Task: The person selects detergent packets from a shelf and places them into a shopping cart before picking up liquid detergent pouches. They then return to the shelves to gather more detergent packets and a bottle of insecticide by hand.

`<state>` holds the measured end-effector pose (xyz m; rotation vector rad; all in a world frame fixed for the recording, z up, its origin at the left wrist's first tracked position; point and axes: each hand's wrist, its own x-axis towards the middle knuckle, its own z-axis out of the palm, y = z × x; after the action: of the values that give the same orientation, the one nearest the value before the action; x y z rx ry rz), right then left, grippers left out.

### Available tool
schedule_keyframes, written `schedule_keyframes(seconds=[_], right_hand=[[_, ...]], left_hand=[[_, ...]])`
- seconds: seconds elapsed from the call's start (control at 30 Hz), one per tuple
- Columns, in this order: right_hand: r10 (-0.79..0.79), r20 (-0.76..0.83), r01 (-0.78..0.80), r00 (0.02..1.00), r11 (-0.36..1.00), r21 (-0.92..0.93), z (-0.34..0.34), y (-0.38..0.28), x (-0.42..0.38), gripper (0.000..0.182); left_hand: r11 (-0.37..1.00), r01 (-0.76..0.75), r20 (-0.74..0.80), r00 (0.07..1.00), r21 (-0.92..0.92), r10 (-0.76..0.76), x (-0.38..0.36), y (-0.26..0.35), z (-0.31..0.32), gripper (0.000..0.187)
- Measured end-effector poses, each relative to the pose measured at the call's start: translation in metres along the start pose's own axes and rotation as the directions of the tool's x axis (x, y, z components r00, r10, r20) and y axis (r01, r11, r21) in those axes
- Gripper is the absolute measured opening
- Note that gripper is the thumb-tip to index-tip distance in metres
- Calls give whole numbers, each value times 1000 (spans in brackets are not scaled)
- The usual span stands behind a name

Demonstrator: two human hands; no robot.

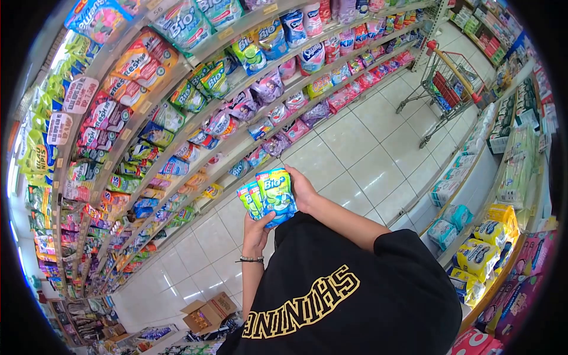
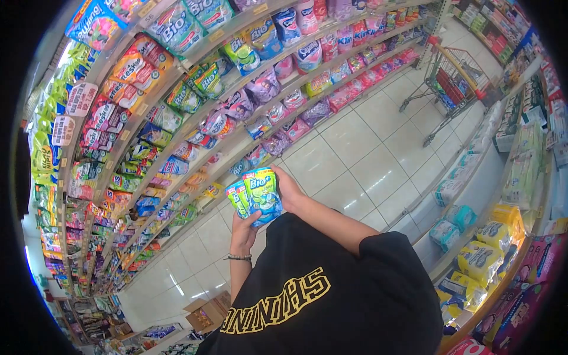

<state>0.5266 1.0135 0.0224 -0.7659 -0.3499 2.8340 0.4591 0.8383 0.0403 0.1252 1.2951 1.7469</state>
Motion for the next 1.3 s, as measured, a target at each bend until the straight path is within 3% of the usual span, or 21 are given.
schedule_keyframes(seconds=[0.17, 0.23, 0.27, 0.33, 0.6, 0.67, 0.93, 1.07, 1.3], right_hand=[[-164, -36, 157, 986, 977, -142, -13, 4, 11, 54], [-342, 20, 329, 939, 883, -336, -18, 5, 15, 46], [-351, 17, 335, 936, 879, -339, -14, 4, 10, 46], [-294, 64, 289, 954, 838, -463, -3, 2, -2, 41], [-180, 76, 193, 981, 829, -524, -5, 1, 3, 44], [-140, 149, 200, 979, 813, -547, -5, 1, 3, 49], [29, 110, 60, 994, 691, -721, 0, -2, -6, 51], [50, 121, 54, 991, 688, -723, 0, -5, -8, 56], [44, 141, 64, 989, 736, -674, -4, -3, -7, 57]], left_hand=[[999, 34, 8, 999, -19, -34, 11, 2, 0, 45], [1000, 24, 22, 999, 19, -25, 18, 2, -2, 52], [1000, 26, 32, 999, 17, -27, 19, 3, 0, 52], [1000, 1, 3, 1000, 12, -1, 21, 5, 4, 53], [999, -45, -20, 999, -9, 45, 31, 2, 2, 53], [998, -54, -25, 998, -16, 54, 29, 2, 1, 53], [997, -71, -39, 997, -1, 71, 26, 6, -3, 51], [996, -87, -13, 996, 35, 88, 24, 7, -8, 52], [996, -44, 92, 994, -81, 52, 23, 13, -30, 44]])
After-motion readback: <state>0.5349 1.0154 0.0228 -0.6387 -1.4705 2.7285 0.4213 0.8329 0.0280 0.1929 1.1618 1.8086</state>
